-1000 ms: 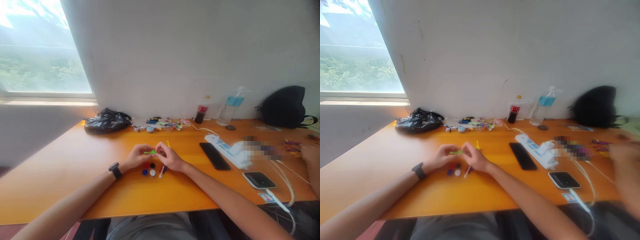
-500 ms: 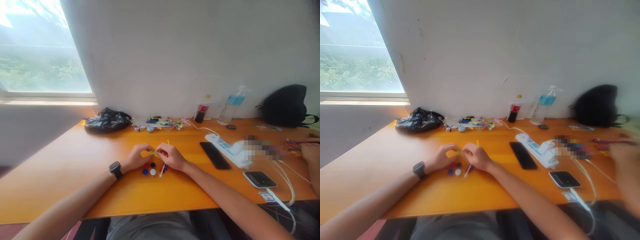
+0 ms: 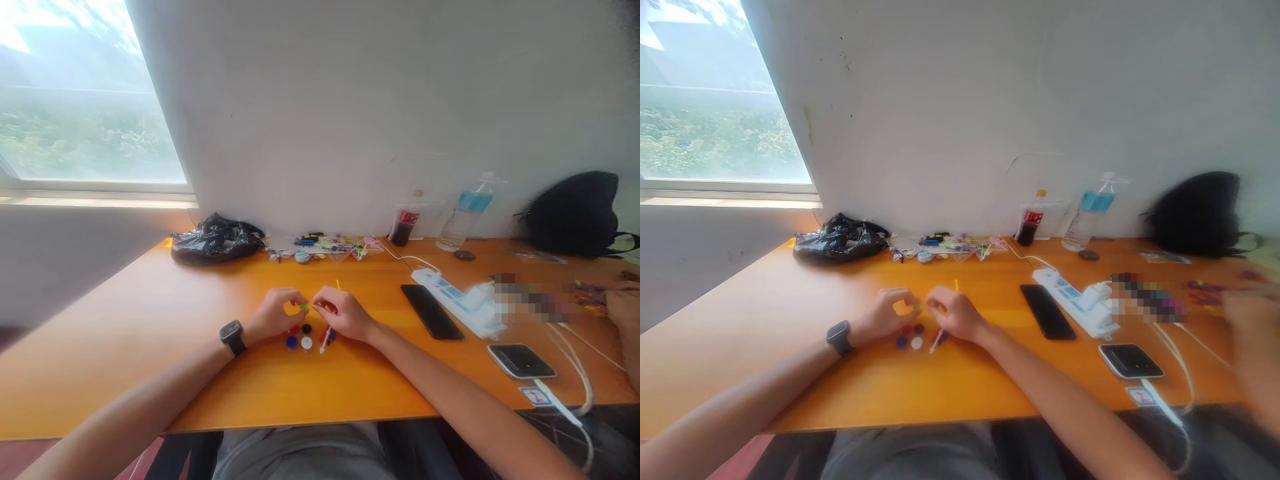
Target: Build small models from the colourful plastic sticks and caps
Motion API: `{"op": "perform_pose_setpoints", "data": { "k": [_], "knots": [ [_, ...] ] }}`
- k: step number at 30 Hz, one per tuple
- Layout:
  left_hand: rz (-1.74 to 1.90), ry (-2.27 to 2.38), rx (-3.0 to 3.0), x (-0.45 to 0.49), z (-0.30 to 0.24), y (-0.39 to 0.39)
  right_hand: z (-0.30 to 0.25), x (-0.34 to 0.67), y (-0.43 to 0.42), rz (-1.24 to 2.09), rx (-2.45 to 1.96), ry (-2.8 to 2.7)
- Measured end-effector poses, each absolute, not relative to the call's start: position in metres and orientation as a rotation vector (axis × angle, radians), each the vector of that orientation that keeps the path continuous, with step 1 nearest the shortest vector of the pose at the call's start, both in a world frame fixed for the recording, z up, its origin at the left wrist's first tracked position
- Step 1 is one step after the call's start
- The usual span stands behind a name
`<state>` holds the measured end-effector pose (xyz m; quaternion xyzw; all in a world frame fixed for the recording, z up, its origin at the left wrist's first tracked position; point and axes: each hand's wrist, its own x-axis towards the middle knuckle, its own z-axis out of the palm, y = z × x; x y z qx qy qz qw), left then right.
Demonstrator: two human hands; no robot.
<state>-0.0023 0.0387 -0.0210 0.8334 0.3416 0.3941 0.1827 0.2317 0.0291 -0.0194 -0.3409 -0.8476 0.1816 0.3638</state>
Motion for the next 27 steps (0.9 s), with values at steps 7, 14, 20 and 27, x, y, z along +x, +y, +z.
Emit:
{"op": "perform_pose_setpoints", "data": {
  "k": [7, 14, 20, 27],
  "knots": [
    [1.128, 0.935, 2.350, -0.003, -0.023, 0.042, -0.019, 0.232, 0.030, 0.489, -0.859, -2.187],
    [1.118, 0.902, 2.349, -0.003, -0.023, 0.041, -0.019, 0.232, 0.031, 0.524, -0.835, -2.192],
    [1.057, 0.787, 2.080, -0.006, -0.015, 0.043, -0.015, 0.232, 0.032, 0.571, -0.803, -2.086],
    [0.832, 0.682, 1.708, -0.006, -0.011, 0.046, -0.016, 0.232, 0.036, 0.630, -0.823, -2.014]
  ]
}}
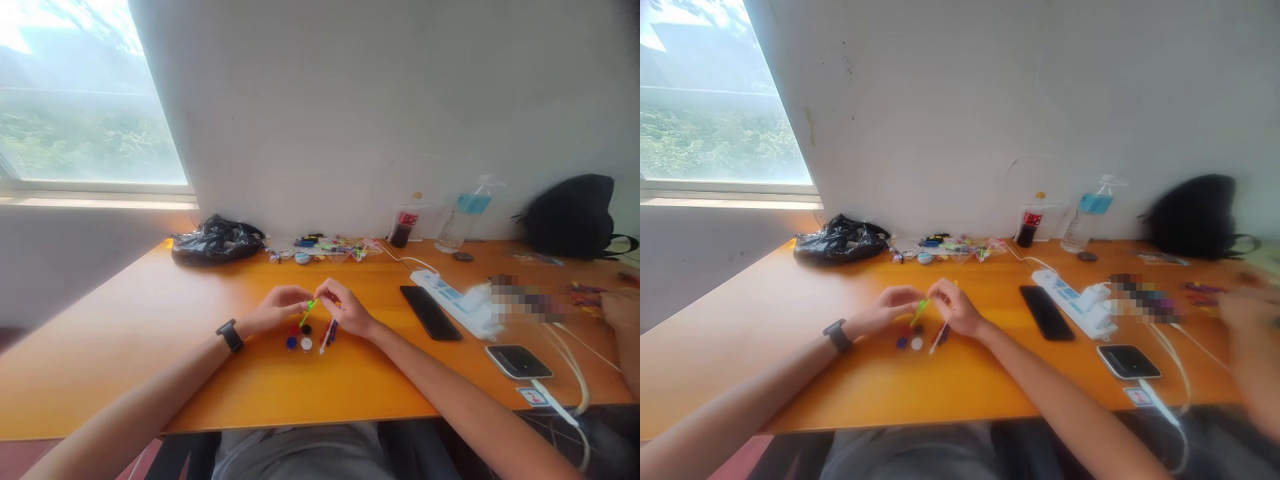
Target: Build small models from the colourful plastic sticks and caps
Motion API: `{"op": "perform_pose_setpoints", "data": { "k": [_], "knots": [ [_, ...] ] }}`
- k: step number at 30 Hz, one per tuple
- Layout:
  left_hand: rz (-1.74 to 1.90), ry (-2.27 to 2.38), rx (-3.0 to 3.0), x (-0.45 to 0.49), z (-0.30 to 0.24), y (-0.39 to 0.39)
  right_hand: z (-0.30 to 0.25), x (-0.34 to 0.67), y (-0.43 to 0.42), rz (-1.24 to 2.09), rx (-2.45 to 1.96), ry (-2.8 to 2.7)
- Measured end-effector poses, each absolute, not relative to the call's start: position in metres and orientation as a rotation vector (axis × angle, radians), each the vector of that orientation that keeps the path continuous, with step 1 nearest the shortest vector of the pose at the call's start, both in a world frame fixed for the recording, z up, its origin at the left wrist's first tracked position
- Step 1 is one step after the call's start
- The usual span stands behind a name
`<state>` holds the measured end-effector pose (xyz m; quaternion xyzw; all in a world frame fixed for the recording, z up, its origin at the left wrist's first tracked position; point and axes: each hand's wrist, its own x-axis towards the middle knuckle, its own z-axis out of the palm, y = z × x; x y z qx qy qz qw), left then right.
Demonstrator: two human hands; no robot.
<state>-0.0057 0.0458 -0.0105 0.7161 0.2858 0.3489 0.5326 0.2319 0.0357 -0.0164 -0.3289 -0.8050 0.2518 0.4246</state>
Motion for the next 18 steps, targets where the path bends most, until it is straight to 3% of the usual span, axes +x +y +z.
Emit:
{"op": "perform_pose_setpoints", "data": {
  "k": [6, 9, 12, 18],
  "knots": [
    [0.978, 0.750, 1.616, -0.009, -0.017, 0.052, -0.013, 0.235, 0.032, 0.357, -0.861, -1.988],
    [1.001, 0.779, 1.594, -0.010, -0.018, 0.054, -0.011, 0.238, 0.030, 0.395, -0.904, -1.982],
    [1.012, 0.782, 1.597, -0.010, -0.018, 0.054, -0.010, 0.238, 0.029, 0.581, -0.917, -1.940],
    [1.051, 0.798, 1.608, -0.009, -0.013, 0.052, -0.011, 0.242, 0.036, 1.335, -0.829, -1.948]
  ]
}}
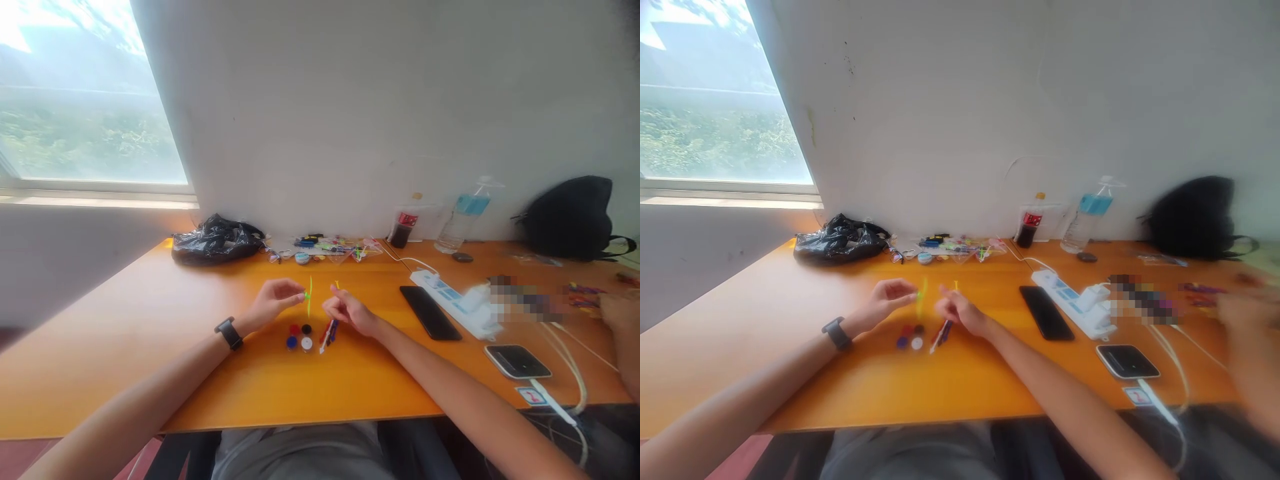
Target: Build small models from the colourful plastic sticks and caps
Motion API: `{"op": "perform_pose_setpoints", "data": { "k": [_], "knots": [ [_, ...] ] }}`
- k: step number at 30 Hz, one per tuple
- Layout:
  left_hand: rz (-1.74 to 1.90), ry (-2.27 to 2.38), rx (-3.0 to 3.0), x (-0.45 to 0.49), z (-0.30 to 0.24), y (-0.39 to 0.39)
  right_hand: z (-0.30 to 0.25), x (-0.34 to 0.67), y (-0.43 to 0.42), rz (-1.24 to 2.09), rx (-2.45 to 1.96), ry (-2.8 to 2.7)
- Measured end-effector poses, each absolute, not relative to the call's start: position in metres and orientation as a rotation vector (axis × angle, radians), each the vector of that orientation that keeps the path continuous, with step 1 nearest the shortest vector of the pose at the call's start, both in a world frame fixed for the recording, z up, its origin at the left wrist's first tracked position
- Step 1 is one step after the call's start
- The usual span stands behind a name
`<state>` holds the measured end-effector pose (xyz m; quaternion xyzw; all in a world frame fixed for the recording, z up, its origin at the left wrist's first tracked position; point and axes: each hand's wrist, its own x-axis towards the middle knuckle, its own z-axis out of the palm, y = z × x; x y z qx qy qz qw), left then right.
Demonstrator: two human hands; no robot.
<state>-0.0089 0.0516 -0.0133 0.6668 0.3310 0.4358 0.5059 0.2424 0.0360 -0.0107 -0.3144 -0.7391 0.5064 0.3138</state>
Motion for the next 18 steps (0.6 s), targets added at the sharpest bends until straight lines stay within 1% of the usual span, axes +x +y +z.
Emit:
{"op": "perform_pose_setpoints", "data": {
  "k": [9, 14, 18],
  "knots": [
    [1.077, 0.838, 1.613, -0.008, -0.020, 0.060, -0.008, 0.276, 0.075, 0.906, -1.030, -1.401],
    [1.032, 0.813, 1.661, 0.002, -0.015, 0.077, -0.019, 0.296, 0.098, 0.816, -1.160, -1.325],
    [0.936, 0.739, 1.733, 0.020, -0.005, 0.108, -0.025, 0.300, 0.103, 0.807, -1.159, -1.331]
  ]
}}
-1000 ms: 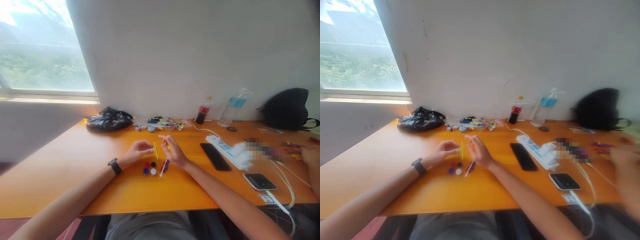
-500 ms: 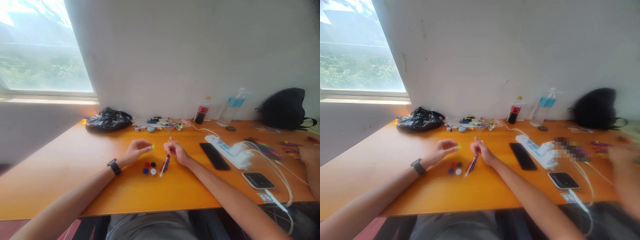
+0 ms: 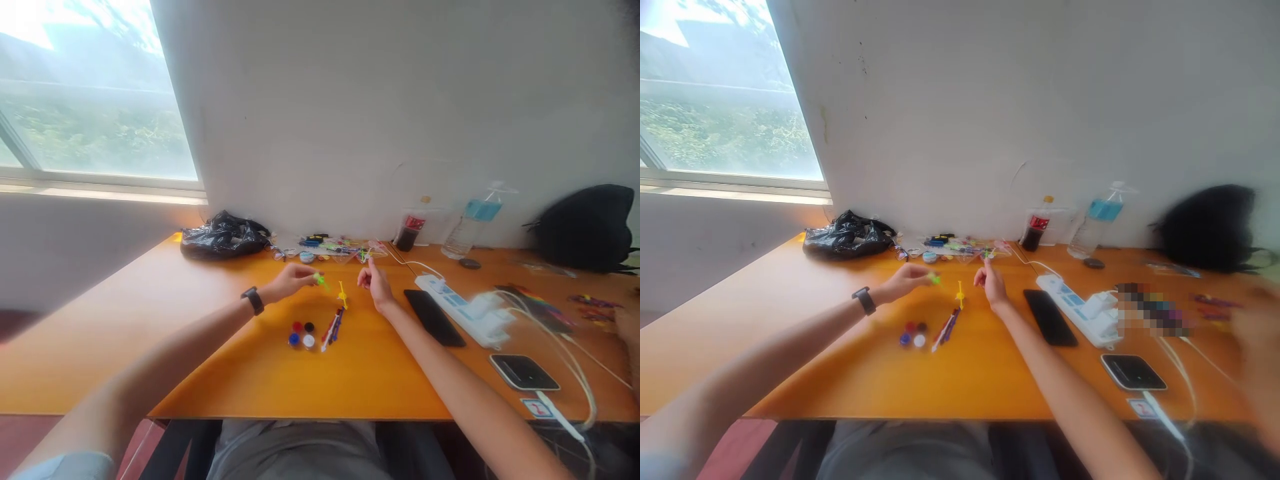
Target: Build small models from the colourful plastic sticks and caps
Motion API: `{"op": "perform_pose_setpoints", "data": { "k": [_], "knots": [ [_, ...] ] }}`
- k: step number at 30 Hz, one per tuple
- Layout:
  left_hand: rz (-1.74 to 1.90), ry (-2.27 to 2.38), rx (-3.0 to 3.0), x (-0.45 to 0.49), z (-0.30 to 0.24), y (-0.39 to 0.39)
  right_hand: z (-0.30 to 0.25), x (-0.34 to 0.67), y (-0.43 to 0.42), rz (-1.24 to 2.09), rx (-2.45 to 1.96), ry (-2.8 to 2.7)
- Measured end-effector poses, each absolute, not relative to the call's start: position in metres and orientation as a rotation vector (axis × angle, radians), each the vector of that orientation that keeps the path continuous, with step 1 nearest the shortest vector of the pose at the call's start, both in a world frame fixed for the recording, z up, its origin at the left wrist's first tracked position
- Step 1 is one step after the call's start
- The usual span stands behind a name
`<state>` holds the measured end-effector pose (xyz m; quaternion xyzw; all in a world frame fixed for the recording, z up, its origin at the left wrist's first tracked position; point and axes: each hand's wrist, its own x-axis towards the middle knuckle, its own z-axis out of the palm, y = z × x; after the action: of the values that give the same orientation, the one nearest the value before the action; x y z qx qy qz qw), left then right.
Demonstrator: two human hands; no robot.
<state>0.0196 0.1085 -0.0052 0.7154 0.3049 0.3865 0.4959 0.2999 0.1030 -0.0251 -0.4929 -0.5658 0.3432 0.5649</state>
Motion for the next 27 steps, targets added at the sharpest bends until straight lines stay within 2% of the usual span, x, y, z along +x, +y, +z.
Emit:
{"op": "perform_pose_setpoints", "data": {
  "k": [10, 18, 22, 27],
  "knots": [
    [0.817, 0.607, 1.780, 0.076, -0.013, 0.159, -0.017, 0.301, 0.098, 0.758, -1.213, -1.297],
    [1.171, 0.611, 1.487, 0.044, 0.020, 0.167, -0.018, 0.304, 0.101, 0.733, -1.210, -1.319],
    [1.208, 0.637, 1.302, 0.018, 0.022, 0.159, -0.019, 0.300, 0.096, 0.726, -1.180, -1.589],
    [1.063, 0.723, 1.203, -0.006, -0.003, 0.127, -0.017, 0.287, 0.080, 0.551, -1.234, -1.986]
  ]
}}
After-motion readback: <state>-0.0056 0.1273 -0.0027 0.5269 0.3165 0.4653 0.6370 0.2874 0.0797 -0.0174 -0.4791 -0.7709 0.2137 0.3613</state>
